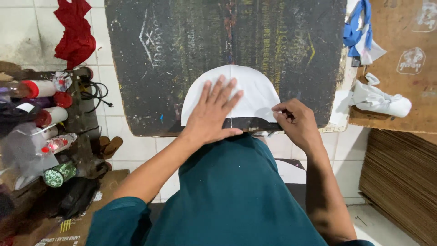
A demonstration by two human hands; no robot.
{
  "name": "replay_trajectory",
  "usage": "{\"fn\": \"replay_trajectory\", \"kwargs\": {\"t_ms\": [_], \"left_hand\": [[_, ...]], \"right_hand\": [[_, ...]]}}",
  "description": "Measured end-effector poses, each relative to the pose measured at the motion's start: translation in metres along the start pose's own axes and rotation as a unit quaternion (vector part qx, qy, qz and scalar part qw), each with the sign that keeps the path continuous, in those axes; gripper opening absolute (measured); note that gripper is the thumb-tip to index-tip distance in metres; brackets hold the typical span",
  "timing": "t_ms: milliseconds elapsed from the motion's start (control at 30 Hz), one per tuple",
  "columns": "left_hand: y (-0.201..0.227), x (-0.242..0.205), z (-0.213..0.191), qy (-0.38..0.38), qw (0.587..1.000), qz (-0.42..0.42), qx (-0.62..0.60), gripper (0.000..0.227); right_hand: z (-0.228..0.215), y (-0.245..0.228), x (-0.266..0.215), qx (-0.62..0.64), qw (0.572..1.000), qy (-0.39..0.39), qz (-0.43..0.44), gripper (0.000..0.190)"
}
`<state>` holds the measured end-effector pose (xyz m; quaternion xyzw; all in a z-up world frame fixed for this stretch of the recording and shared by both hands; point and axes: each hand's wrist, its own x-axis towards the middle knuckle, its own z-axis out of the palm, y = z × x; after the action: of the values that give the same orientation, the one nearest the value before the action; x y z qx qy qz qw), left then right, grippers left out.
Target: The person repeatedly wipes a dark work surface and white semi-circular paper pieces using a white cloth. The person places the paper pieces on the surface, wipes them, and then wipes the surface itself in a repetitive cycle.
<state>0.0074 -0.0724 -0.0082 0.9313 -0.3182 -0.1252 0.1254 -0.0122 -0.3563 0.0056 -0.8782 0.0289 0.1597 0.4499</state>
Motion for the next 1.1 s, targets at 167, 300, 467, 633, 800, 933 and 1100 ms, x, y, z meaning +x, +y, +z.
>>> {"fn": "replay_trajectory", "kwargs": {"t_ms": [167,300,467,633,800,933,1100], "left_hand": [[0.021,0.016,0.011,-0.009,0.995,0.094,0.01,0.11],[0.039,0.05,0.001,0.005,0.998,0.057,0.017,0.125],[0.074,0.055,0.033,0.017,0.996,0.09,0.001,0.116],[0.084,0.045,0.052,0.093,0.97,0.225,0.013,0.094],[0.042,0.036,0.019,0.057,0.977,0.111,-0.171,0.106],[0.013,-0.007,0.019,0.064,0.997,0.02,-0.039,0.109],[0.006,-0.072,0.044,0.074,0.993,-0.093,-0.009,0.105]], "right_hand": [[0.005,0.018,-0.01,0.038,0.997,0.022,0.071,0.025],[0.013,0.019,-0.016,0.119,0.987,0.072,0.076,0.03],[0.012,0.011,-0.02,0.098,0.988,0.107,0.06,0.03],[-0.014,0.048,-0.023,0.024,0.986,0.154,0.065,0.02],[-0.025,0.028,-0.019,-0.023,0.986,0.159,-0.043,0.019],[0.015,0.004,0.014,-0.106,0.972,0.117,-0.173,0.019],[0.085,-0.02,0.054,-0.305,0.893,-0.068,-0.325,0.063]]}}
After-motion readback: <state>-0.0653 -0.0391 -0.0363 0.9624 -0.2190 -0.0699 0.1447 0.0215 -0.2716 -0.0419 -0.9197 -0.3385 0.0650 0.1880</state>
